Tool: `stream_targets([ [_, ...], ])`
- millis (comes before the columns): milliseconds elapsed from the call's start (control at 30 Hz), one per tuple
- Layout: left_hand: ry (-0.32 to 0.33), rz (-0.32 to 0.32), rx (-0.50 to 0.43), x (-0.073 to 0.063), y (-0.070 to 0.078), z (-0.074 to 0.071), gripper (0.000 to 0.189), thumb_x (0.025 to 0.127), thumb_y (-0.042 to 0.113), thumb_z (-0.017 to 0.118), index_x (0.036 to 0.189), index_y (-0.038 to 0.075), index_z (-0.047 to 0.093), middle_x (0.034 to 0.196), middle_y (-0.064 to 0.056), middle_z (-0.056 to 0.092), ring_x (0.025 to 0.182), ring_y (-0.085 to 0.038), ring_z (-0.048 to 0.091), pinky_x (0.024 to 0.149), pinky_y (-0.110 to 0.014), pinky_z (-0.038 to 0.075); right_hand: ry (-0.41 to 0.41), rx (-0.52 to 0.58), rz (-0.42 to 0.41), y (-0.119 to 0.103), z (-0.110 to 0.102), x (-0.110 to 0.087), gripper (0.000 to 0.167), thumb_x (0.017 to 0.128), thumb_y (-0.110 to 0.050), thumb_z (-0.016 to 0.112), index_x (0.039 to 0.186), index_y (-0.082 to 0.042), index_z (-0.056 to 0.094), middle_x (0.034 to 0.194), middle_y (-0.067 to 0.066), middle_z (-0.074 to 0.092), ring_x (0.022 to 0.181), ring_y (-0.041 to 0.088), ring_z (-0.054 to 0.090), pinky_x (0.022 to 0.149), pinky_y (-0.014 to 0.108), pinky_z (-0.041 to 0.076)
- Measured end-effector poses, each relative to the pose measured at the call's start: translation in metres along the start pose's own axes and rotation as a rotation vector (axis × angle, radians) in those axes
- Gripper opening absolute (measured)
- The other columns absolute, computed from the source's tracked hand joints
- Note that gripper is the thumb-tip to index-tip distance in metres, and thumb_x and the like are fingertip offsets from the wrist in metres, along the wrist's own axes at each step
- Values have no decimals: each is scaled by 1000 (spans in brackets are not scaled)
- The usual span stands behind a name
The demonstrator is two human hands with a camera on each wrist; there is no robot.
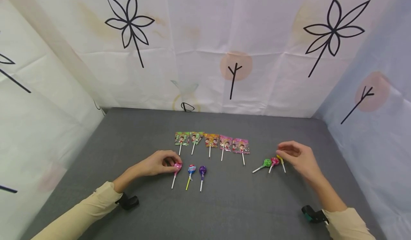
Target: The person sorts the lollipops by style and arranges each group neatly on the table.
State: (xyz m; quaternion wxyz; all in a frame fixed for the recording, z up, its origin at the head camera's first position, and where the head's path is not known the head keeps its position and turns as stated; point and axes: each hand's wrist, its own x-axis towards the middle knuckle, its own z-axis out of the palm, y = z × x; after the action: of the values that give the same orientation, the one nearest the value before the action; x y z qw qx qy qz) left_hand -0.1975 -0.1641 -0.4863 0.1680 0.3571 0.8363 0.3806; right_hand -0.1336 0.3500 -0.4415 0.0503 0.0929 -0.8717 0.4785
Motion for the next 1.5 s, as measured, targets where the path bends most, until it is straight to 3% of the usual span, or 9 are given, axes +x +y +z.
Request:
stream_targets([
  [167,1,5,4,0,1,-1,19,96,18,75,114,15,72,104,10,66,89,-9,63,76,-30,53,21,-78,21,16,-11,2,36,98,-12,72,127,7,63,114,-3,68,99,-10,58,77,12,46],
  [400,1,1,11,-1,2,-1,19,96,18,75,114,14,72,104,9,66,89,-9,63,76,-30,53,-71,-121,71,30,-17,5,49,96,-16,74,135,8,57,127,26,60,101,-10,55,75,14,47],
  [500,0,2,10,0,2,0,19,96,18,75,114,14,72,104,9,66,90,-9,63,77,-30,53,-111,-112,77,34,-17,7,52,96,-15,75,138,8,55,131,29,58,103,-8,55,77,14,47],
  [700,3,4,9,0,3,0,19,96,18,75,114,14,72,103,9,66,89,-9,63,76,-30,53,-145,-96,60,37,-17,9,51,96,-14,74,138,9,55,130,30,58,103,-7,56,77,16,49],
  [967,6,19,3,-1,3,0,18,96,18,75,113,13,72,102,9,66,88,-10,63,75,-29,53,-140,-99,38,38,-15,10,39,98,-12,72,129,10,62,118,25,66,97,-7,59,74,20,50],
  [1233,5,-12,2,-1,1,1,19,96,19,75,114,15,72,103,10,66,89,-10,62,76,-30,53,-145,-100,66,36,-14,12,30,98,-15,72,120,6,68,109,16,71,91,3,64,70,27,50],
  [1500,7,-2,4,-1,1,1,18,96,17,75,113,15,72,104,10,66,89,-9,63,76,-29,53,-109,-88,105,35,-12,11,34,98,-16,72,122,7,67,109,15,72,90,2,64,67,30,50],
])
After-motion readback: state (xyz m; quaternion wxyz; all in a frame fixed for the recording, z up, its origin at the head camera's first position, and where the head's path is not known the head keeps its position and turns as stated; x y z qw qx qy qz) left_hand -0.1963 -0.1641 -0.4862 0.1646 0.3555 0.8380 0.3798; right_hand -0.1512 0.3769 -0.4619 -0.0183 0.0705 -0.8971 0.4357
